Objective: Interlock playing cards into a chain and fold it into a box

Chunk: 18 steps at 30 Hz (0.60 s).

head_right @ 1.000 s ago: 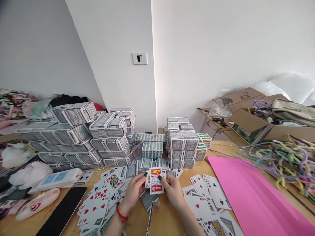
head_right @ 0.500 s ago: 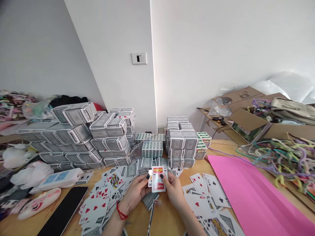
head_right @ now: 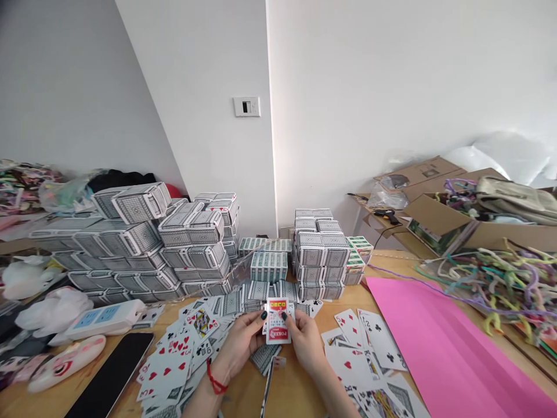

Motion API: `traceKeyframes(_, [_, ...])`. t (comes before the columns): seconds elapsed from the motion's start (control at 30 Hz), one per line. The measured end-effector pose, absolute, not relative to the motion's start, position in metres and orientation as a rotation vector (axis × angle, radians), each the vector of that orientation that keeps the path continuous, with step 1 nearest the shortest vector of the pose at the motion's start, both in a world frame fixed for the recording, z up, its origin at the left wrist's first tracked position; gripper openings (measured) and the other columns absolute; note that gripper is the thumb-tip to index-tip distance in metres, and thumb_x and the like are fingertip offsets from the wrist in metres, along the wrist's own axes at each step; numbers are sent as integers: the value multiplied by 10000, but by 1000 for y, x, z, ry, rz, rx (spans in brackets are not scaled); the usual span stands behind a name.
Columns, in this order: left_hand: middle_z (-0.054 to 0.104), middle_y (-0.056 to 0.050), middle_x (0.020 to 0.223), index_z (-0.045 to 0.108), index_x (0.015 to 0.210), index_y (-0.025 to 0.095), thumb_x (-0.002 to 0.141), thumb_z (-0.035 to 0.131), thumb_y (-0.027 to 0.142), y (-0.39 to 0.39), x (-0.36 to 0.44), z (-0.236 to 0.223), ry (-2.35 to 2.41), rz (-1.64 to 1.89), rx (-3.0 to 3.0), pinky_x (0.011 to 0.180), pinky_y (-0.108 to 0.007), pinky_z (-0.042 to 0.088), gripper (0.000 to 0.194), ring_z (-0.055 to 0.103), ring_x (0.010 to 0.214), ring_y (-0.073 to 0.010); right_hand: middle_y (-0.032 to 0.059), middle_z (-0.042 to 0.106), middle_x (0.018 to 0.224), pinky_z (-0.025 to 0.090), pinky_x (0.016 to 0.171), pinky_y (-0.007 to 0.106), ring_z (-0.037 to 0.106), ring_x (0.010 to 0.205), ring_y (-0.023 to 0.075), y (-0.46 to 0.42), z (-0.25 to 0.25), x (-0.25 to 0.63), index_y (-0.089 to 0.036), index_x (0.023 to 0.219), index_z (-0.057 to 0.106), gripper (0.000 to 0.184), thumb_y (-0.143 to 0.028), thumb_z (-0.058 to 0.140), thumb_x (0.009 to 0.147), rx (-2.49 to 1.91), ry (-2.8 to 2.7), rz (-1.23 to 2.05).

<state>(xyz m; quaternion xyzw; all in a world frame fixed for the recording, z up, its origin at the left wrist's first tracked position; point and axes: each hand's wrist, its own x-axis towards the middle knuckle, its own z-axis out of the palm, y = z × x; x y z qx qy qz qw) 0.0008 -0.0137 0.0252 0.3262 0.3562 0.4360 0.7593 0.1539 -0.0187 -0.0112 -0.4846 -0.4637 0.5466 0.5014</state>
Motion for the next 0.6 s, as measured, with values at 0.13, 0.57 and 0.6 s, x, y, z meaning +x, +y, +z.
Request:
traceKeyframes(0.13, [695,-100,792,679,904,106,648,697,324,-13,6,24,817,997,730,673,-337,500,337,639,699,-216,4,574,595,430,575,281,538,592,173,-21,-2,154,-175,653,514,399,-568,576,676,-1132,-1104,1338])
traceKeyframes(0.57, [693,-66,726,690,782,116,639,674,351,-13,9,19,1015,1065,900,621,-299,484,276,623,657,-205,15,605,627,430,617,293,560,619,173,-24,10,157,-159,676,565,383,-536,630,649,-1008,-1061,1524])
traceKeyframes(0.6, [688,-63,710,685,761,112,639,670,355,-13,9,19,1033,1067,908,610,-292,480,273,619,649,-202,14,599,612,429,604,291,557,606,173,-24,10,157,-158,659,559,397,-547,635,634,-1025,-1058,1525])
